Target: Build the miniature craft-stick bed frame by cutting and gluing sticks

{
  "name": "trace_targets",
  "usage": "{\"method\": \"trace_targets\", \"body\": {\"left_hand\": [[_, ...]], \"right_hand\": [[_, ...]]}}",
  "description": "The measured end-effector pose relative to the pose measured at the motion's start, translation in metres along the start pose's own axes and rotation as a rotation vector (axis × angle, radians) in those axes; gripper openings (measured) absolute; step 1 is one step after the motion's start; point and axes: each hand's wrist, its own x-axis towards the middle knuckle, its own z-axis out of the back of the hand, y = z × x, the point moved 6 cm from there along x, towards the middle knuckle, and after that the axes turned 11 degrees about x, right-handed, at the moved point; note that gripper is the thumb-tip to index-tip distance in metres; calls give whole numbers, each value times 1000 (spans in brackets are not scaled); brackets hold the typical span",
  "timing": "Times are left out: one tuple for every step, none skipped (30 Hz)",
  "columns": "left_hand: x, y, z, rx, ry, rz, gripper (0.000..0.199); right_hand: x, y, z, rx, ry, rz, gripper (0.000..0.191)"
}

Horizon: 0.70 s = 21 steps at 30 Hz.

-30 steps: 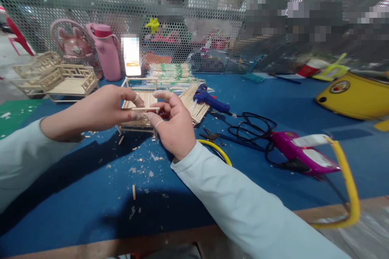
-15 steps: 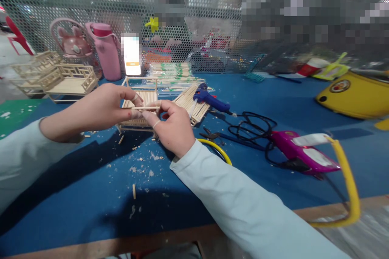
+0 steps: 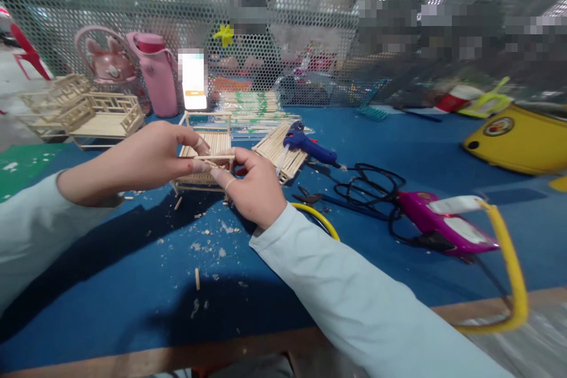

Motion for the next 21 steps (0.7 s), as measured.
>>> {"method": "trace_targets", "body": {"left_hand": [[0,0,0,-1,6,1,19],[0,0,0,-1,10,1,19],[0,0,0,-1,12,-1,20],[0,0,0,-1,13,-3,20],[0,-1,0,-2,12,-6,21],[0,-1,0,-4,12,-8,21],[0,-1,0,-8,12,-9,21],[0,-1,0,-10,10,-8,21],[-1,-1,0,-12,9,-6,21],[-1,-1,1,-13,7,-1,21],[-1,-1,1,-14,5,6,21],[-1,-1,2,-16,5,9,21],[-1,0,3,-20,4,9,21],[-2,-1,3,-22,2,6,21],[-2,-1,4,-21,1,1,20],[-2,-2,5,-16,0,-5,20],[-2,-2,6,-8,1,-11,20],[-3,-3,6,3,1,-15,20],[-3,-3,7,15,0,-17,21],[-4,-4,7,26,1,-21,22],[-5,-5,8,36,0,-25,24]], "right_hand": [[0,-1,-1,26,2,1,14],[0,-1,-1,55,-1,0,15],[0,-2,-1,85,-6,-2,17],[0,-2,-1,110,-14,-4,18],[0,-2,-1,128,-22,-7,18],[0,-2,-1,134,-30,-12,18],[0,-2,-1,128,-37,-17,17],[0,-2,-1,112,-44,-20,17],[0,-2,0,91,-54,-19,16],[0,-1,0,67,-64,-16,16],[1,0,0,45,-72,-10,15],[1,1,1,26,-80,-3,15],[1,1,1,13,-87,3,14],[1,2,1,11,-91,6,13],[1,2,1,17,-93,5,12],[2,1,1,31,-93,1,12],[2,0,1,51,-92,-7,12],[2,-1,0,75,-90,-16,13],[2,-2,0,100,-83,-29,13],[2,-3,-1,123,-77,-41,15],[2,-4,-1,140,-74,-49,16]]}}
